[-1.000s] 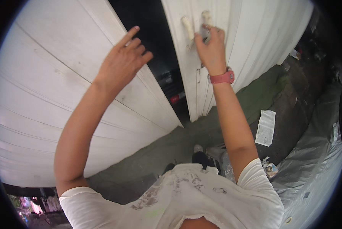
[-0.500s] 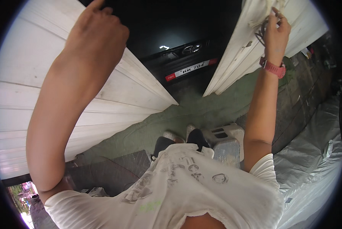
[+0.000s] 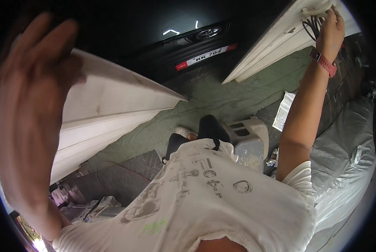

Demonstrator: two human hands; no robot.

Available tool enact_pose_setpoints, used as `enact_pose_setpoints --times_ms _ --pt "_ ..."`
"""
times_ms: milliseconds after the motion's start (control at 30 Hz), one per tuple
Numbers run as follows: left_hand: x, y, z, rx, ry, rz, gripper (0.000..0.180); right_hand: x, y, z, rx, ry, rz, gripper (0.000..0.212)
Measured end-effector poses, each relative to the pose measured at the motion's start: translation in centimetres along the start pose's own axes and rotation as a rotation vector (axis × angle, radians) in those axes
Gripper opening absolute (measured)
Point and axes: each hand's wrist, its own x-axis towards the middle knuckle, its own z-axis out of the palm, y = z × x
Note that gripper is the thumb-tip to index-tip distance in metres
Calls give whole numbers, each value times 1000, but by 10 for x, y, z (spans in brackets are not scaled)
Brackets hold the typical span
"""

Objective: The person sits on the floor and uses a spray gun to apply paint to a car bumper. They move around the bumper to cover different areas, then stand up and walk to a white door, opening it to reveal a dark interior.

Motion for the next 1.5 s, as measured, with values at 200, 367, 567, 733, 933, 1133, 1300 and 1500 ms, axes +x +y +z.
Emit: enact_pose_setpoints --times_ms 200,367,567,733,933,1133,1300,1500 --pt "-78 -12 12 44 -120 -104 32 -30 -19 45 -11 270 -263 30" --pt "-120 -14 6 102 -320 -199 30 -109 -47 90 309 163 -581 25" --pt "-205 -27 9 80 -579 -326 34 -252 -110 188 662 -1038 -133 30" --pt "-246 -12 17 93 -719 -369 38 -340 -110 216 840 -1393 -68 33" --pt "-289 -9 25 113 -795 -399 32 -401 -88 252 863 -1623 -37 29" --pt "-336 -10 31 111 -880 -384 36 -468 -71 304 800 -1838 -68 27" --pt "-318 -9 39 106 -821 -372 31 -516 -85 348 782 -1935 -84 27" --pt "-331 -19 53 146 -818 -348 23 -578 -157 418 870 -2078 -42 30"
